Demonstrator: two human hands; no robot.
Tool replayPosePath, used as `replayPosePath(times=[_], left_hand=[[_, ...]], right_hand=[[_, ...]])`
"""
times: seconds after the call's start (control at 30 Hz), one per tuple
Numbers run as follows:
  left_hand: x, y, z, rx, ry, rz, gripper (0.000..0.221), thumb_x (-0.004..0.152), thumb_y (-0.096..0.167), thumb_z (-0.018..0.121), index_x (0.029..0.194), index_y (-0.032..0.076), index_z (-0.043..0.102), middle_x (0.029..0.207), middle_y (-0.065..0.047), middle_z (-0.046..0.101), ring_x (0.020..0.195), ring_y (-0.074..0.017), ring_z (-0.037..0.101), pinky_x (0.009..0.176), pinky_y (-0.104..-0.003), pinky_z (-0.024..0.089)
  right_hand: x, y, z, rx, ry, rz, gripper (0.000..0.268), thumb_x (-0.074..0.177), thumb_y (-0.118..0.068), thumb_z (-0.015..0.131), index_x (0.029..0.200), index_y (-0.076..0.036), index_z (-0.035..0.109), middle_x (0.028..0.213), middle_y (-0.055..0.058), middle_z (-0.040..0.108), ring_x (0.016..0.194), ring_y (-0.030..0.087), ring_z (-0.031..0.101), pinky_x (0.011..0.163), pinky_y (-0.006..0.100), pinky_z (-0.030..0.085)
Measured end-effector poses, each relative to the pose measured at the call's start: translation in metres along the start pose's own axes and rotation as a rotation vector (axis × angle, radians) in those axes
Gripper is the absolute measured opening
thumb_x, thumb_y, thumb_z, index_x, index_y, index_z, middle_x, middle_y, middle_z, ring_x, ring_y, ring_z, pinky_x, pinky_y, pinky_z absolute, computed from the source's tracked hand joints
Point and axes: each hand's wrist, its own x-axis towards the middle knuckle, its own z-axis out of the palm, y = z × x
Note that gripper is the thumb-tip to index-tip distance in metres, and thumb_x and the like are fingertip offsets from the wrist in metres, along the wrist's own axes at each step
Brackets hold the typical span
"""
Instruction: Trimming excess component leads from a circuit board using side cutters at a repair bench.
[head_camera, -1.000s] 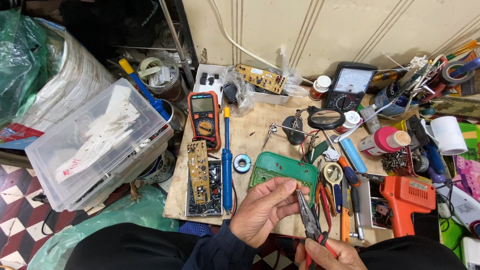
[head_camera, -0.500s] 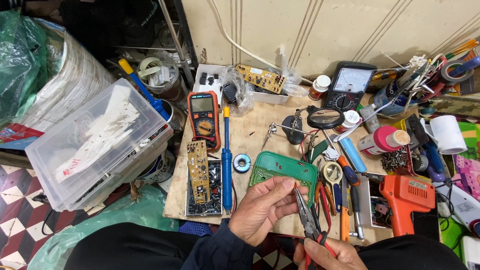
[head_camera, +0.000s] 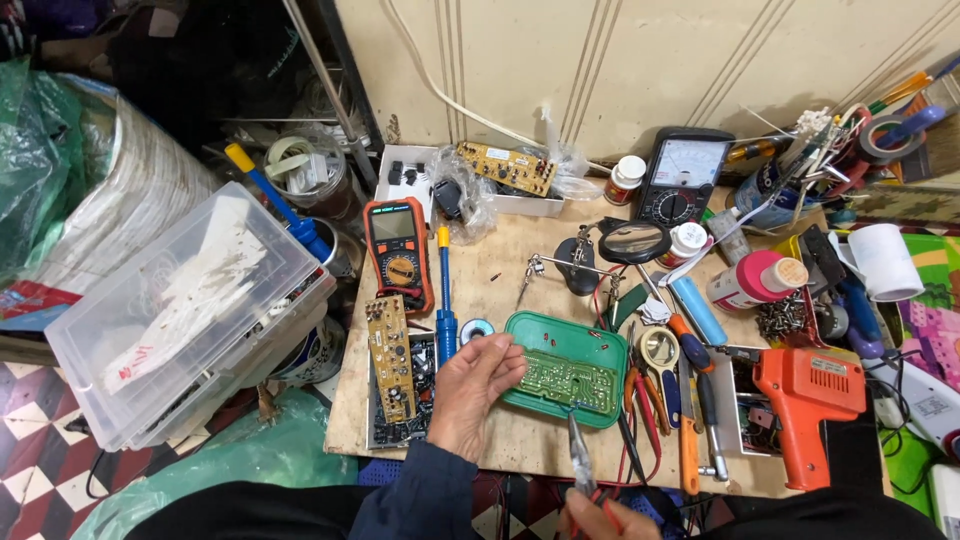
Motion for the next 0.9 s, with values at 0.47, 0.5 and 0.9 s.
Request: replayPosePath(times=[0.47, 0.5, 0.9], left_hand=[[-0.009, 0.023, -0.002, -0.102, 0.064, 0.134, 0.032, 0.101, 0.012, 0.076, 0.127, -0.006, 0.075, 0.106, -0.027, 0.082, 0.09, -0.0286, 0.078, 0.087, -0.037, 0.067], [-0.011, 0.024, -0.001, -0.103, 0.07, 0.135, 0.03, 0.101, 0.011, 0.076, 0.126, -0.006, 0.075, 0.106, -0.028, 0.082, 0.09, -0.0291, 0.078, 0.087, -0.038, 0.067], [0.016, 0.004, 0.005, 0.772, 0.036, 0.148, 0.029, 0.105, 0.031, 0.069, 0.126, 0.014, 0.079, 0.117, -0.007, 0.087, 0.1, -0.0167, 0.082, 0.091, -0.029, 0.069]], right_hand=[[0.117, 0.046, 0.016, -1.291, -0.157, -0.934, 0.04, 0.107, -0.059, 0.068, 0.102, -0.02, 0.073, 0.092, 0.004, 0.074, 0.086, 0.025, 0.068, 0.08, 0.041, 0.06], [0.127, 0.046, 0.021, -1.308, -0.093, -1.127, 0.039, 0.107, -0.057, 0.067, 0.103, -0.018, 0.071, 0.093, 0.007, 0.073, 0.09, 0.032, 0.063, 0.077, 0.05, 0.055], [0.146, 0.055, 0.044, -1.263, -0.059, -0.992, 0.056, 0.095, -0.045, 0.084, 0.135, -0.017, 0.057, 0.12, 0.011, 0.062, 0.11, 0.036, 0.065, 0.09, 0.051, 0.059]])
